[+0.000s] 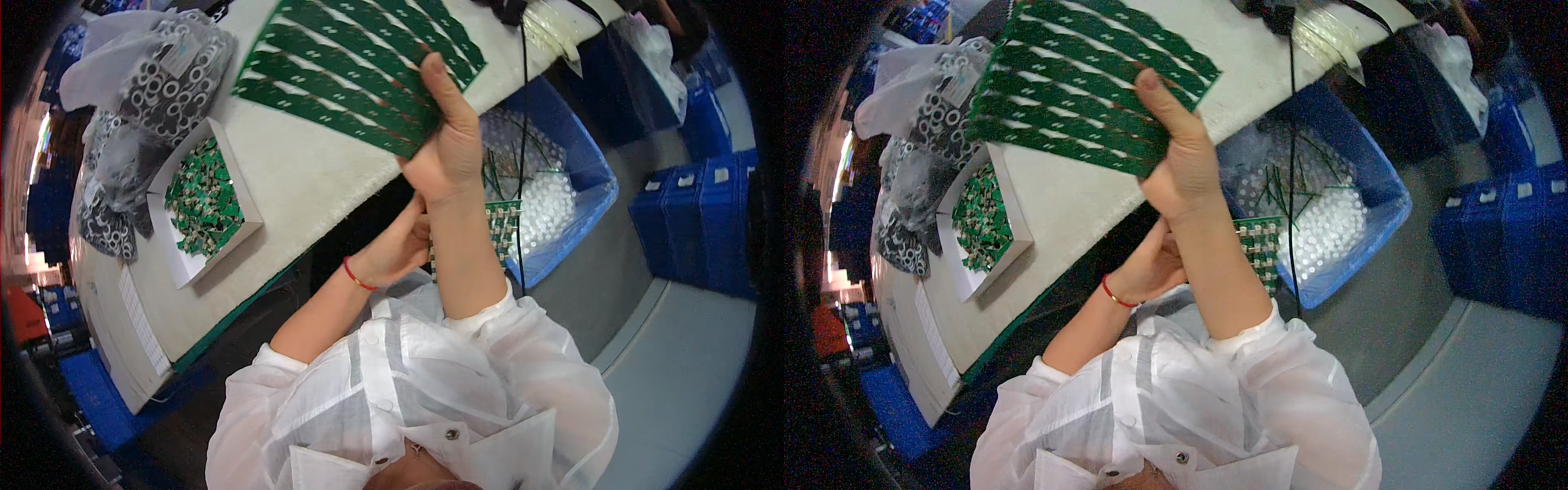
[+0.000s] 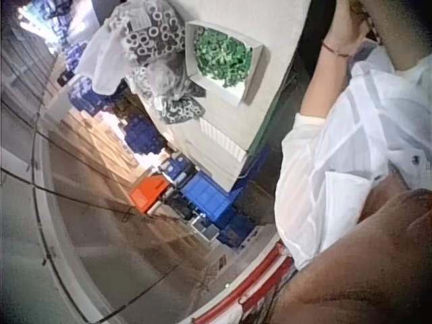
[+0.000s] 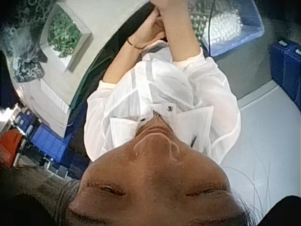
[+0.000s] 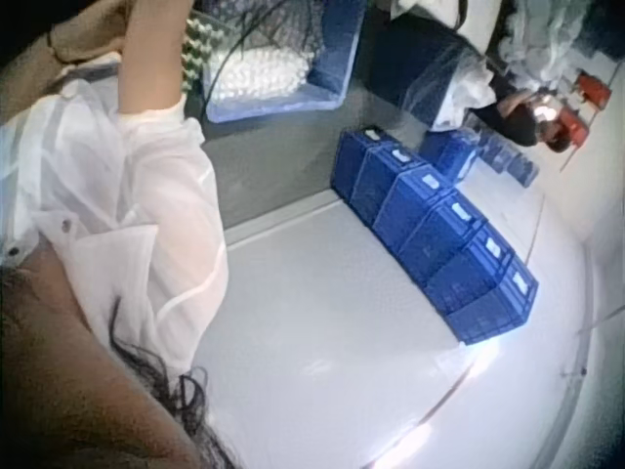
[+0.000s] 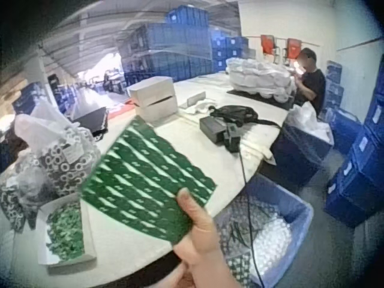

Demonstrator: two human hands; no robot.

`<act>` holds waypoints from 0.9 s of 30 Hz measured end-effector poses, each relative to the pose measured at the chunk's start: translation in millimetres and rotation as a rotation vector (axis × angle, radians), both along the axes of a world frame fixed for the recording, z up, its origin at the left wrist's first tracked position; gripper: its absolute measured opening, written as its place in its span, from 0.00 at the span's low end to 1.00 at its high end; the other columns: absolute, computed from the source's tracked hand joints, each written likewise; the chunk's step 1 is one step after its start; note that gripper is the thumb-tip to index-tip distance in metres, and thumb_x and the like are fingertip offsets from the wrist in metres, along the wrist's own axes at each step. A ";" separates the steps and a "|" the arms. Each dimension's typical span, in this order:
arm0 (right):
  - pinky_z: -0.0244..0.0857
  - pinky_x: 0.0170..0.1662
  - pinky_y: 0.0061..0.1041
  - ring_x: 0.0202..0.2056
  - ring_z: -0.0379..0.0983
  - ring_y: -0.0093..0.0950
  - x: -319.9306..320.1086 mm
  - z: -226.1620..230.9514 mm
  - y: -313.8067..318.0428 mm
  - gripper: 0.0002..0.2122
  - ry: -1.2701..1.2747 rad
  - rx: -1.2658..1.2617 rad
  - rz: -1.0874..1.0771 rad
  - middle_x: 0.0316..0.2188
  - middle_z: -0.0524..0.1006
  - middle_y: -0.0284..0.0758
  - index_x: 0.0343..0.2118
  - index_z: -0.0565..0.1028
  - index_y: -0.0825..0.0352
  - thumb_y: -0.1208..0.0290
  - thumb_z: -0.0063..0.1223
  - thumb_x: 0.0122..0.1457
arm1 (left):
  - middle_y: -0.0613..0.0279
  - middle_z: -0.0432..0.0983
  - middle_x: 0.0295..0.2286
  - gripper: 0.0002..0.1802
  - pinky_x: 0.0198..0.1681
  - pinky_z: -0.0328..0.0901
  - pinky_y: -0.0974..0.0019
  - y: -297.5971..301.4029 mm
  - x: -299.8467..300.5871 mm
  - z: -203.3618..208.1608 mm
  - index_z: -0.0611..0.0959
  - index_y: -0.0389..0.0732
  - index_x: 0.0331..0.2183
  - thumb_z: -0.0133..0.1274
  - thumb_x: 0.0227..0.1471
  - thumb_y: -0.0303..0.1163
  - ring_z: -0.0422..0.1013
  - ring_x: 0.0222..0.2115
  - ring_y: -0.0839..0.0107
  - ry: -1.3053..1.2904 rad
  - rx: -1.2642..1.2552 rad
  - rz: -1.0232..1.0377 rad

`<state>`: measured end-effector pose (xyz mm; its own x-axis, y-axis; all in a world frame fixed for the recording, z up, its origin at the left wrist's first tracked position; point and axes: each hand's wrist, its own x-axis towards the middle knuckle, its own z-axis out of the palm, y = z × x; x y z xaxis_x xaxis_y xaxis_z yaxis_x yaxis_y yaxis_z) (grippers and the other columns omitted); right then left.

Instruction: The person snaps small circuit boards off from strips by hand, dropping them into a box, then picks up and touches the components on sheets of circuit boards.

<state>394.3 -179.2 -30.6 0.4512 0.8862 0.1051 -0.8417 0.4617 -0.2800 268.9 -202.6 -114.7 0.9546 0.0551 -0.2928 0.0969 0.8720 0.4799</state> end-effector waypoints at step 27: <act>0.68 0.49 0.39 0.46 0.72 0.34 -9.5 -25.0 -35.9 0.26 -0.041 -0.015 0.079 0.46 0.74 0.38 0.51 0.68 0.65 0.52 0.54 0.55 | 0.56 0.64 0.53 0.37 0.55 0.58 0.64 36.1 0.3 -26.3 0.63 0.35 0.57 0.55 0.44 0.28 0.62 0.53 0.66 -0.107 0.317 -0.253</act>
